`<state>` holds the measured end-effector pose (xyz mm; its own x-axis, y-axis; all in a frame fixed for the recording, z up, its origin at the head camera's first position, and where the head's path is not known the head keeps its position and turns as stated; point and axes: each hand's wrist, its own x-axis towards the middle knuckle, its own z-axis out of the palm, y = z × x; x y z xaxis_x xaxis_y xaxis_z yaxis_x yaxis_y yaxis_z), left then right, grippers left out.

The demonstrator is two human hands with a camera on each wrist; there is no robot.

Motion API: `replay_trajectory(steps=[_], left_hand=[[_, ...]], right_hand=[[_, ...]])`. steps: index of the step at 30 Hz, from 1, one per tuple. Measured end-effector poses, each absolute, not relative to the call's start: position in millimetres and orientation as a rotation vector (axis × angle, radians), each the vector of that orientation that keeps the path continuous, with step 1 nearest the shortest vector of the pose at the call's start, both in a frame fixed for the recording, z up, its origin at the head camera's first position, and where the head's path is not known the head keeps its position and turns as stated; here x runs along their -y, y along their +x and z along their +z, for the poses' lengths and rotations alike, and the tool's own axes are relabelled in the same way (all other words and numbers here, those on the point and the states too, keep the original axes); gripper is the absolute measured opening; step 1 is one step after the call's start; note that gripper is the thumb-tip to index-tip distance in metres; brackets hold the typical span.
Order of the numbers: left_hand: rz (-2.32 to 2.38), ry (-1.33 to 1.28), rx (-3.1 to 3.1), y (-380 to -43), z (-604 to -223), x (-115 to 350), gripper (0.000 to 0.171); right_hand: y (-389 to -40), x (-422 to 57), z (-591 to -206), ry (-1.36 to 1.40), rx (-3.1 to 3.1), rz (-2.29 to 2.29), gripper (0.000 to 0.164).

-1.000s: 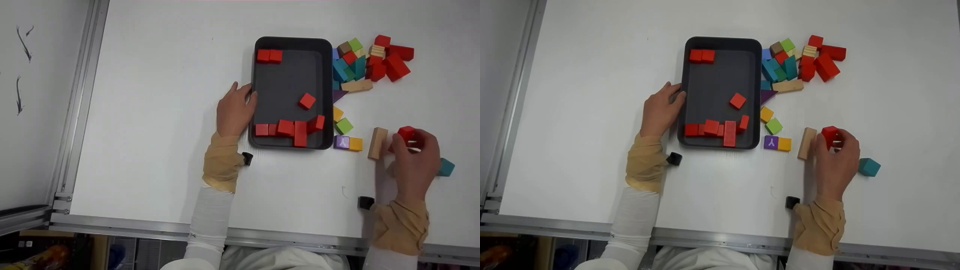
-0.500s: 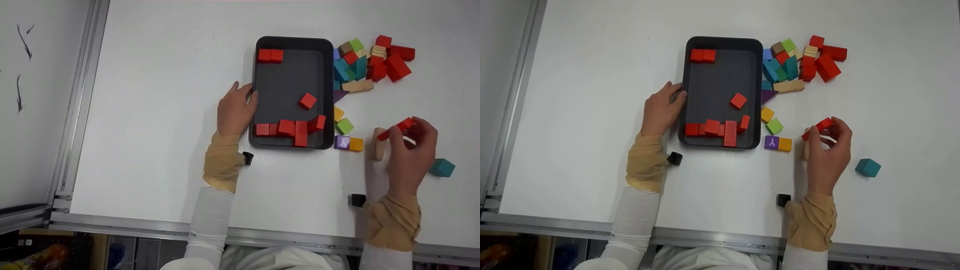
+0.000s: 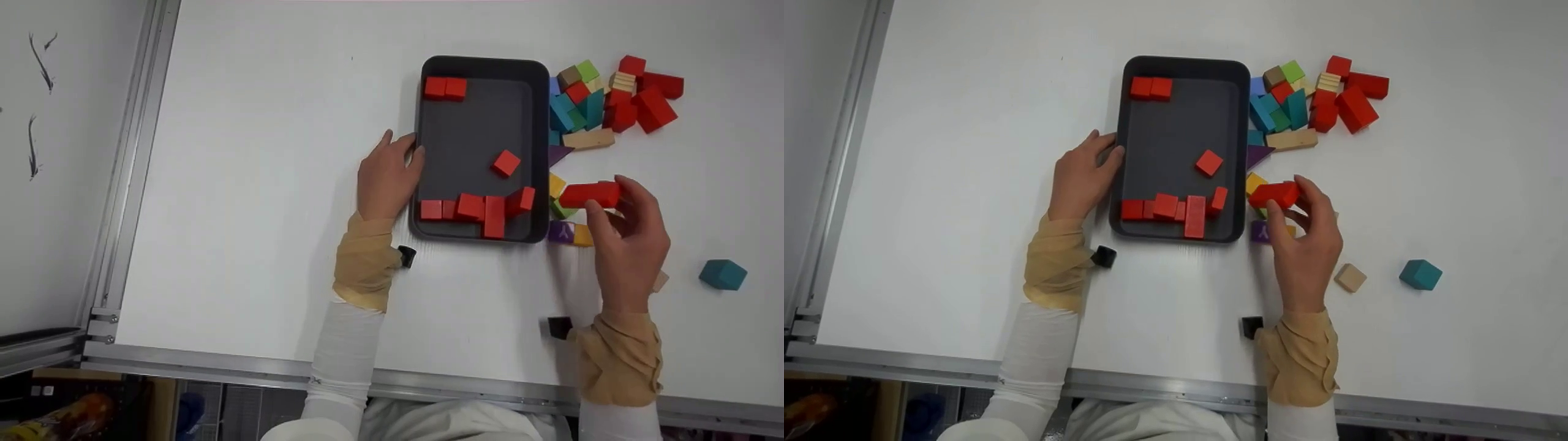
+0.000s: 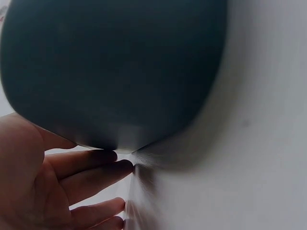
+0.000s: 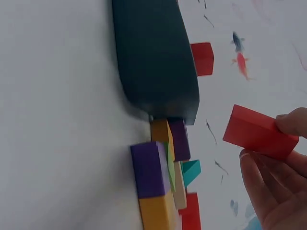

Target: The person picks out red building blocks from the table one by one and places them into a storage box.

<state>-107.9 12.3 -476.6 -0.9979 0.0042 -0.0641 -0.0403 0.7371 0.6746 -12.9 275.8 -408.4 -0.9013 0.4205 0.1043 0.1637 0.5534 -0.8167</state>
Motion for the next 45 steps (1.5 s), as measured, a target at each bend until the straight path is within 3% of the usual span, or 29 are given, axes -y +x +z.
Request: replay_trajectory(steps=[14,30,45], left_hand=[[1.110,-0.040,-2.853,-109,-475,-12,0.036],[1.148,-0.036,-2.851,-108,-477,-12,0.035],[1.149,-0.034,-2.856,-108,-476,-12,0.035]], right_hand=[[-21,-247,-420,-0.141,2.537,1.297,0.046],[-35,-230,-449,0.004,2.703,1.117,0.044],[-47,-224,-452,0.090,2.788,1.016,0.045]])
